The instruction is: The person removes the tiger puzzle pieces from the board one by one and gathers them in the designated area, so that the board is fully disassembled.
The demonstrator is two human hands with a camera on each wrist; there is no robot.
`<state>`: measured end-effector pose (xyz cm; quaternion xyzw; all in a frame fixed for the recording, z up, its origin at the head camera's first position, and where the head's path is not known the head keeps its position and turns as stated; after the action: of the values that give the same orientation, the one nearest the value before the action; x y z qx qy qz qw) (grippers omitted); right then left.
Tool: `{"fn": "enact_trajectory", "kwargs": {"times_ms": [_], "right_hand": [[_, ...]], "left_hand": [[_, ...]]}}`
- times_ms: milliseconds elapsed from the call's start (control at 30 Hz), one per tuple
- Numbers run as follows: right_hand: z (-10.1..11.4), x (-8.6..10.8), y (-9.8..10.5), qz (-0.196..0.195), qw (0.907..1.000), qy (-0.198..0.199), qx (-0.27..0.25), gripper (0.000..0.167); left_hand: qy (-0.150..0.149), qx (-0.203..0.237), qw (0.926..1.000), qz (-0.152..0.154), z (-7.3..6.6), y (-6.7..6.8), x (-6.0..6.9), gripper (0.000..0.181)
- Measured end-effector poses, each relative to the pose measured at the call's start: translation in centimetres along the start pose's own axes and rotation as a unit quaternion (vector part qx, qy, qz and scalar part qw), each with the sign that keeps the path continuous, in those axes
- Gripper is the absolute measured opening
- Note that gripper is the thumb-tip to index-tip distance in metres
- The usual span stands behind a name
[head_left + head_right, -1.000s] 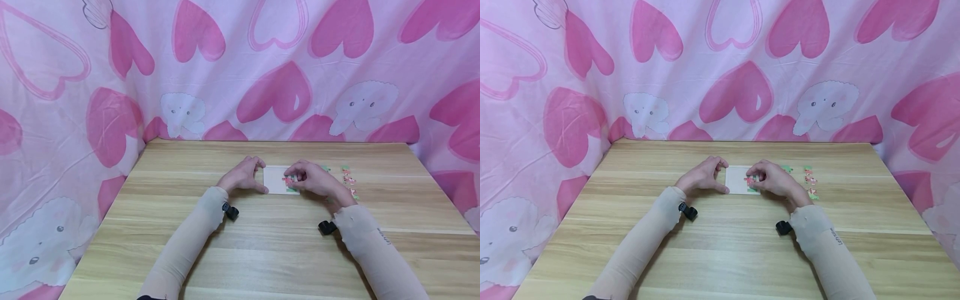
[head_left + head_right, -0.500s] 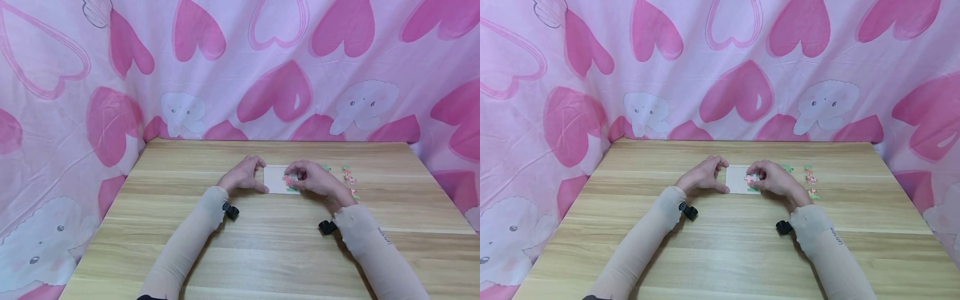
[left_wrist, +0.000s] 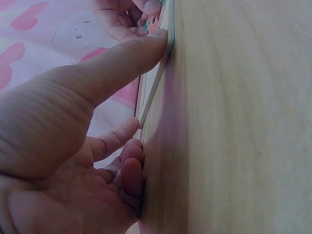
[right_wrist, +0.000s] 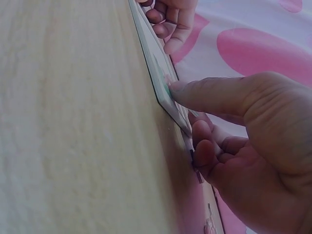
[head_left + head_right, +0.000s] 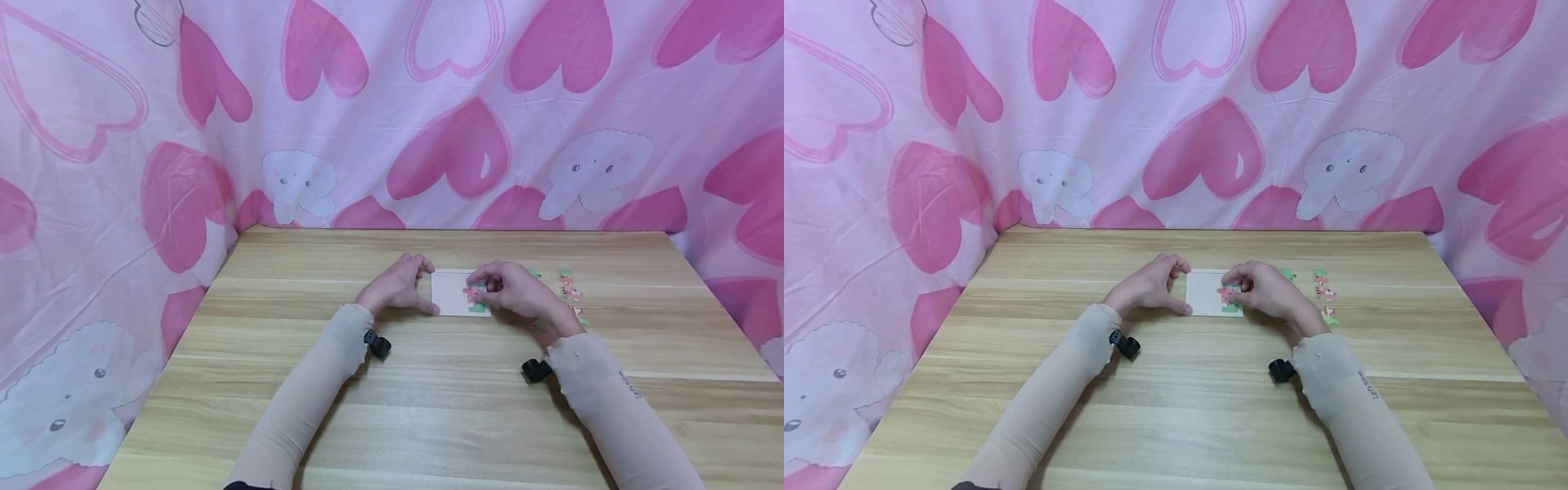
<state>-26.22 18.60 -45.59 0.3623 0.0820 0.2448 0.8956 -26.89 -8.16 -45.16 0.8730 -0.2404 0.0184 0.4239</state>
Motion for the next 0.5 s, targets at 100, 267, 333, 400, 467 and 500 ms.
{"fn": "enact_trajectory", "kwargs": {"times_ms": [100,267,333,400,467,500], "right_hand": [[0.0,0.1,0.2,-0.007,0.9999,0.006,0.005,0.029],[0.2,0.4,0.7,-0.019,0.9998,0.009,0.006,0.032],[0.2,0.5,1.0,-0.025,0.9996,0.010,0.004,0.035],[0.2,0.6,1.2,-0.032,0.9994,0.010,0.005,0.037],[0.2,0.7,1.4,-0.040,0.9992,0.008,0.005,0.038],[0.1,0.7,1.6,-0.045,0.9990,0.006,0.006,0.038]], "left_hand": [[0.001,0.001,1.0000,0.000,0.0,0.0,0.0,0.087],[0.000,0.002,1.0000,0.000,0.0,0.0,0.0,0.088],[-0.001,0.002,1.0000,-0.001,0.0,0.0,0.0,0.088],[-0.001,0.003,1.0000,-0.001,0.1,0.0,0.0,0.088],[0.000,0.002,1.0000,-0.001,0.1,0.0,0.0,0.088],[0.001,0.003,1.0000,-0.001,0.1,0.0,0.0,0.088]]}}
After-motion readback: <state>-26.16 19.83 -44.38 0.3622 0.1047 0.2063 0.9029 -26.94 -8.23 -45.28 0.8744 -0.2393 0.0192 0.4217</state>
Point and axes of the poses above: each hand's wrist, its own x-axis away from the middle knuckle, its own y-axis out of the back of the hand, z = x × y, the point moved 3 cm from there along -x, towards the middle knuckle, and after that the axes turned 4 degrees about y, right-handed, at the moved point
